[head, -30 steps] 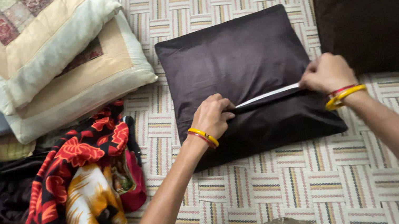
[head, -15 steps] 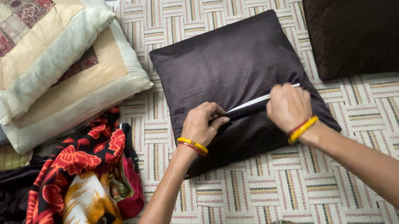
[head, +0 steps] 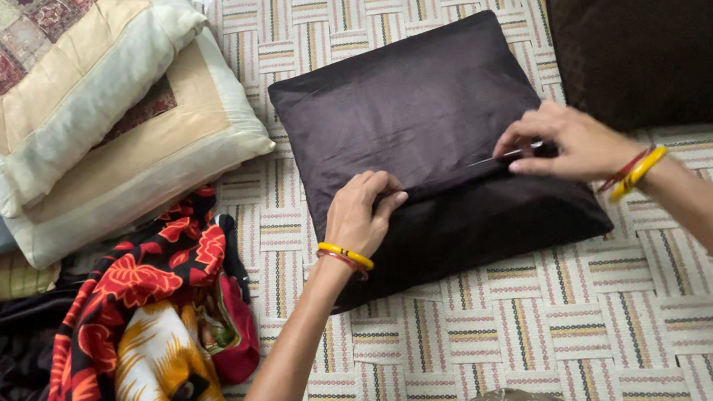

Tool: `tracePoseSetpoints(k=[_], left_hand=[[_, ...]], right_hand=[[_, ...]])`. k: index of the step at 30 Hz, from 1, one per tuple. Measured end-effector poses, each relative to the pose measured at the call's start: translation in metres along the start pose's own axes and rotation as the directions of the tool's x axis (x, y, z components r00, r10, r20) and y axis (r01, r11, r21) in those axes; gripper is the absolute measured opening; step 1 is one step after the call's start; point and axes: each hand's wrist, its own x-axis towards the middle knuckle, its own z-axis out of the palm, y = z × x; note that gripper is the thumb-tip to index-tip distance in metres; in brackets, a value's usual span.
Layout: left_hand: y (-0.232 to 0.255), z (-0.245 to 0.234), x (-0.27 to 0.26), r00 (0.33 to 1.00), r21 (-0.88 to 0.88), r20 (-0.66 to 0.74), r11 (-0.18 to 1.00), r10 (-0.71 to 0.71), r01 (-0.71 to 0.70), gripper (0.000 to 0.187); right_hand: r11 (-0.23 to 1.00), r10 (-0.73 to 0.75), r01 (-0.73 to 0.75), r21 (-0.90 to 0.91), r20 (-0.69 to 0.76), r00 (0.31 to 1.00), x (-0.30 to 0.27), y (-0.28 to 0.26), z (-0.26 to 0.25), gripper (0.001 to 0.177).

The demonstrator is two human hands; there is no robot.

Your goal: The person inserts a white pillow into a dark brown pillowcase, then smooths and adjusts the covered pillow. They repeat the process with a second pillow and a brown patterned cover, smoothing each one after insertion.

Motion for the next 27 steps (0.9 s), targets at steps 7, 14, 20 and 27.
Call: tracePoseSetpoints(k=[7,14,20,27], left_hand=[[-0.004,0.003,0.001,0.998,0.06,0.018,0.996,-0.066,0.065,0.019],[-0.022,0.01,0.006,0.995,0.081,0.061,0.994,-0.077,0.072,0.022],[-0.032,0.011,0.016,0.985,0.114,0.109,0.986,-0.131,0.119,0.031],[-0.027,0.013,0.016,0.983,0.153,0.092,0.978,-0.157,0.142,0.033]], right_hand=[[0.96,-0.255,0.243,-0.139,-0.071,0.964,0.012,0.001,0.002,0.028],[0.967,-0.152,0.146,-0.208,-0.015,0.988,0.019,-0.02,0.005,0.017],[0.991,-0.097,0.092,-0.097,-0.039,0.995,0.017,0.002,-0.001,0.016],[0.992,-0.063,0.071,-0.106,0.07,0.996,0.019,0.014,-0.009,0.023]])
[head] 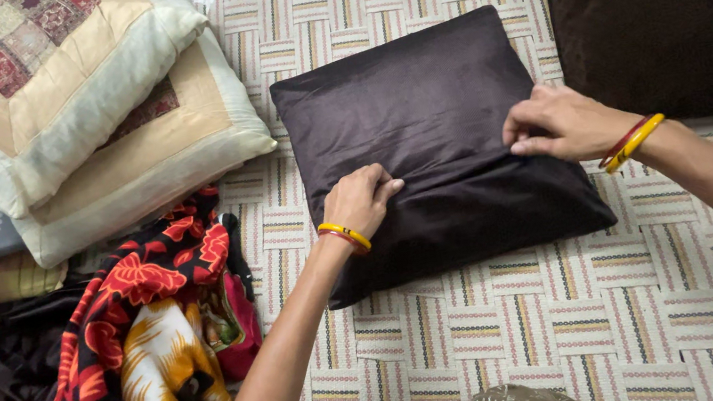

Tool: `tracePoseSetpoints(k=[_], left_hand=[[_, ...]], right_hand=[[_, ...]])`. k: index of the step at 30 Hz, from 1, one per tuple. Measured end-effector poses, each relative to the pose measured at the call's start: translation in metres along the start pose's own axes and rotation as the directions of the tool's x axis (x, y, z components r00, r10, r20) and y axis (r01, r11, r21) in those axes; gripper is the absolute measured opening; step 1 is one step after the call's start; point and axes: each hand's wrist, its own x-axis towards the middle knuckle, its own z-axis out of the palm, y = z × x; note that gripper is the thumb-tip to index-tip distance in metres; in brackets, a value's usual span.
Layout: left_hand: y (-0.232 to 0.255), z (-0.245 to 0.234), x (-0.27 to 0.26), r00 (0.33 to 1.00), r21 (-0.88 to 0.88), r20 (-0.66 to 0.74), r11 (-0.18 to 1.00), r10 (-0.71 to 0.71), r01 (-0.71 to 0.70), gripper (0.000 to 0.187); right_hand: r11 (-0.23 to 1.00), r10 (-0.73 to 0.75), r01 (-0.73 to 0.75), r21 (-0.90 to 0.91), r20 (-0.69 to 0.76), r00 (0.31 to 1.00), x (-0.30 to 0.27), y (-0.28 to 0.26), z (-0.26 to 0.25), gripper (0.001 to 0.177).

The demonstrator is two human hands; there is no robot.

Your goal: The person inserts a white pillow into a dark brown pillowcase, then smooths and adjusts the covered pillow. They repeat the process with a second pillow and a brown patterned cover, smoothing each one after insertion.

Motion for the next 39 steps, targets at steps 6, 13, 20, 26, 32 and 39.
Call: tracePoseSetpoints(k=[6,13,20,26,32,39], left_hand=[[-0.016,-0.005,-0.011,0.964,0.179,-0.189,0.972,0.185,-0.151,0.04],[-0.035,-0.026,-0.031,0.897,0.206,-0.442,0.972,-0.012,0.115,0.054],[-0.02,0.031,-0.005,0.934,0.235,-0.314,0.94,-0.168,0.248,0.093],[-0.053,0.018,0.028,0.839,0.183,-0.534,0.954,-0.105,0.236,0.088],[-0.064,0.01,0.058,0.93,0.122,-0.249,0.944,-0.269,0.306,0.082],[-0.047,0.017,0.07,0.989,0.208,-0.149,0.977,-0.021,0.052,0.076]], right_hand=[[0.987,0.098,-0.116,-0.11,-0.159,0.982,0.006,0.059,0.019,0.031],[0.95,0.305,-0.303,0.077,-0.453,0.838,-0.011,0.059,0.064,0.044],[0.936,0.352,-0.276,0.22,-0.529,0.772,0.026,0.018,0.108,0.083],[0.982,0.186,-0.166,0.086,-0.551,0.813,0.055,0.032,0.071,0.08],[0.977,0.204,-0.146,0.154,-0.486,0.85,0.081,0.064,0.03,0.071],[0.98,0.075,-0.009,0.2,-0.326,0.942,0.105,0.042,0.052,0.068]])
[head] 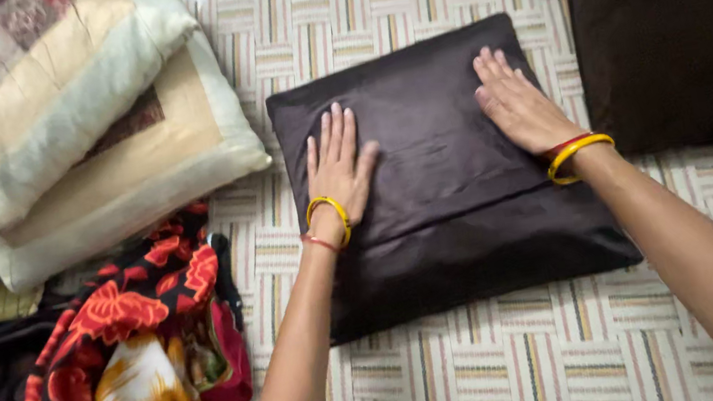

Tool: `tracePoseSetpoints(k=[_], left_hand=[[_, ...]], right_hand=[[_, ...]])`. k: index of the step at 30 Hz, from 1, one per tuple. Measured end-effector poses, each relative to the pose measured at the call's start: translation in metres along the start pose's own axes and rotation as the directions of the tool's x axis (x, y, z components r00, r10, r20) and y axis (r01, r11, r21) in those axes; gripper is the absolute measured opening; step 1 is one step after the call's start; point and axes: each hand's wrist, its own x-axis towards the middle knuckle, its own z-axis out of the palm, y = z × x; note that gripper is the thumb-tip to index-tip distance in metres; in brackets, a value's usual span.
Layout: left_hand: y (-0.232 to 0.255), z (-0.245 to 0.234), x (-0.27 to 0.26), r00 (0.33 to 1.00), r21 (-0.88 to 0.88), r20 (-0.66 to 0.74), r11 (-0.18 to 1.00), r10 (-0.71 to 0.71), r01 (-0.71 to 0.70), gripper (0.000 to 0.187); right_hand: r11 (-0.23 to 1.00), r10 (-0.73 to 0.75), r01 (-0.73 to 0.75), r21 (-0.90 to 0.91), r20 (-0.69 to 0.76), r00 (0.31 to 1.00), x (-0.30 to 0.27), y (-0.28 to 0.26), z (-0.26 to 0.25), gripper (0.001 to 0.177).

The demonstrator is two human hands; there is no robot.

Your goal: The person inserts a white pillow into a dark brown pillowcase, then smooths and adjusts the covered pillow. They repeat the process with a second pillow and a brown patterned cover, smoothing each one after insertion.

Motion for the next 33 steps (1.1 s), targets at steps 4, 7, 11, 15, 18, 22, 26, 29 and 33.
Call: tracePoseSetpoints(k=[4,7,11,15,18,22,26,29,33], left_hand=[[0.026,0.008,0.003,0.988,-0.051,-0.151,0.999,-0.022,0.014,0.072],[0.082,0.037,0.003,0.965,-0.072,-0.201,0.98,0.168,-0.185,0.074],[0.081,0.055,0.023,0.975,0.083,-0.064,0.975,0.213,-0.207,0.071],[0.019,0.025,0.035,0.999,0.352,-0.038,0.936,-0.016,0.029,0.069],[-0.03,-0.019,0.022,0.935,0.106,-0.027,0.929,-0.354,0.355,0.067],[-0.065,-0.044,0.007,0.834,0.056,0.31,0.885,-0.456,0.463,0.078],[-0.07,-0.014,0.025,0.991,0.064,-0.031,0.989,-0.131,0.133,0.086],[-0.015,0.034,0.053,0.992,0.124,-0.124,0.992,-0.003,0.018,0.079],[0.014,0.066,0.075,0.976,-0.015,-0.066,0.978,0.206,-0.208,0.067]], right_hand=[[0.978,0.081,-0.112,-0.173,-0.176,0.981,0.01,-0.029,0.005,0.065],[0.891,-0.187,0.126,-0.435,-0.099,0.977,-0.002,-0.063,0.04,0.066],[0.859,-0.405,0.391,-0.332,0.028,0.914,0.007,-0.05,0.033,0.069],[0.96,-0.076,0.058,-0.274,-0.057,0.995,0.004,-0.017,0.016,0.063],[0.988,0.153,-0.153,0.015,-0.131,0.98,-0.005,0.022,0.008,0.065],[0.954,0.215,-0.197,0.227,-0.061,0.975,-0.005,0.061,0.005,0.067],[0.951,0.297,-0.305,-0.05,-0.126,0.947,0.02,0.029,-0.002,0.066],[0.945,-0.102,0.064,-0.321,-0.104,0.989,0.049,-0.028,0.03,0.063],[0.706,-0.397,0.367,-0.606,0.091,0.913,0.062,-0.052,0.065,0.064]])
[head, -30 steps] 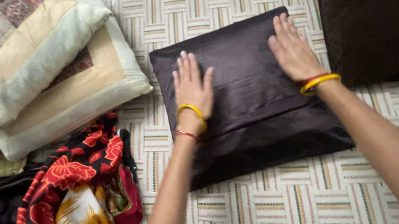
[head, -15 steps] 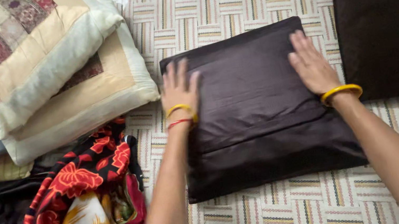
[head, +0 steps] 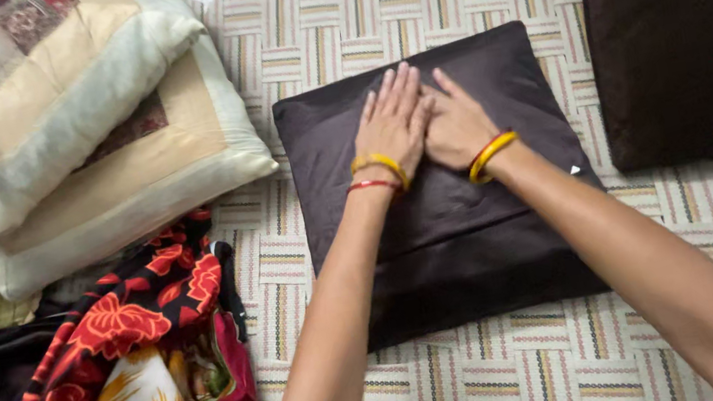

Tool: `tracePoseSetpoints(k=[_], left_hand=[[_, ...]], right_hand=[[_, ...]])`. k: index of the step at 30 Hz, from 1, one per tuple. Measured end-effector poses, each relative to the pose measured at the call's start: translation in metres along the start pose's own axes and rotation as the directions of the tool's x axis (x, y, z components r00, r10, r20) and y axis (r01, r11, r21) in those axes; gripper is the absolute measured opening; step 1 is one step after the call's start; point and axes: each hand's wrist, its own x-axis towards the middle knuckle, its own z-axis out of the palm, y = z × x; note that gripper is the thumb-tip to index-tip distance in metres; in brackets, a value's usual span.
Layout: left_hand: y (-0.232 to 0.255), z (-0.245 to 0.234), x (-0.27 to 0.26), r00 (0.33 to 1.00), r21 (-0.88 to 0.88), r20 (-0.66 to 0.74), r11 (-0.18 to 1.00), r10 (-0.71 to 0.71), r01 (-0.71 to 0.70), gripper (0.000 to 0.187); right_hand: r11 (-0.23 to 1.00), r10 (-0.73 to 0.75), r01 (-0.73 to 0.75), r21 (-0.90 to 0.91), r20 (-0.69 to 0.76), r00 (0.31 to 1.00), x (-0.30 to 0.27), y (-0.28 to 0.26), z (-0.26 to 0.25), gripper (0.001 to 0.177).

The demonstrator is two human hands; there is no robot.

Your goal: The person inserts a white pillow into a dark brown pillowcase, then smooths and adjusts the covered pillow. They repeat the process with a second pillow and a brown patterned cover, smoothing each one after insertion.

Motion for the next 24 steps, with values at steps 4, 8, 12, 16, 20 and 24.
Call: tracePoseSetpoints(k=[4,8,12,16,20,24], left_hand=[[-0.022,-0.024,-0.003,0.969,0.211,0.081,0.954,-0.234,0.213,0.068],[-0.05,-0.058,-0.014,0.866,0.163,0.135,0.873,-0.482,0.46,0.068],[-0.082,-0.049,-0.044,0.884,-0.052,0.059,0.883,-0.464,0.467,0.07],[-0.111,-0.019,-0.081,0.899,-0.2,0.043,0.878,-0.436,0.435,0.079],[-0.119,-0.017,-0.113,0.889,-0.244,0.16,0.855,-0.43,0.457,0.083],[-0.08,-0.061,-0.132,0.813,-0.249,0.274,0.778,-0.514,0.576,0.076]], right_hand=[[0.929,0.285,-0.302,0.215,0.107,0.953,0.011,0.039,0.007,0.053],[0.718,0.555,-0.616,0.324,0.266,0.788,-0.015,0.092,0.017,0.054],[0.628,0.602,-0.594,0.504,0.17,0.78,-0.059,0.103,0.037,0.062],[0.406,0.663,-0.618,0.673,0.249,0.706,-0.107,0.084,0.035,0.072],[0.226,0.62,-0.639,0.735,0.398,0.676,-0.151,0.069,0.018,0.075],[-0.175,0.499,-0.655,0.735,0.64,0.585,-0.178,0.104,-0.005,0.078]])
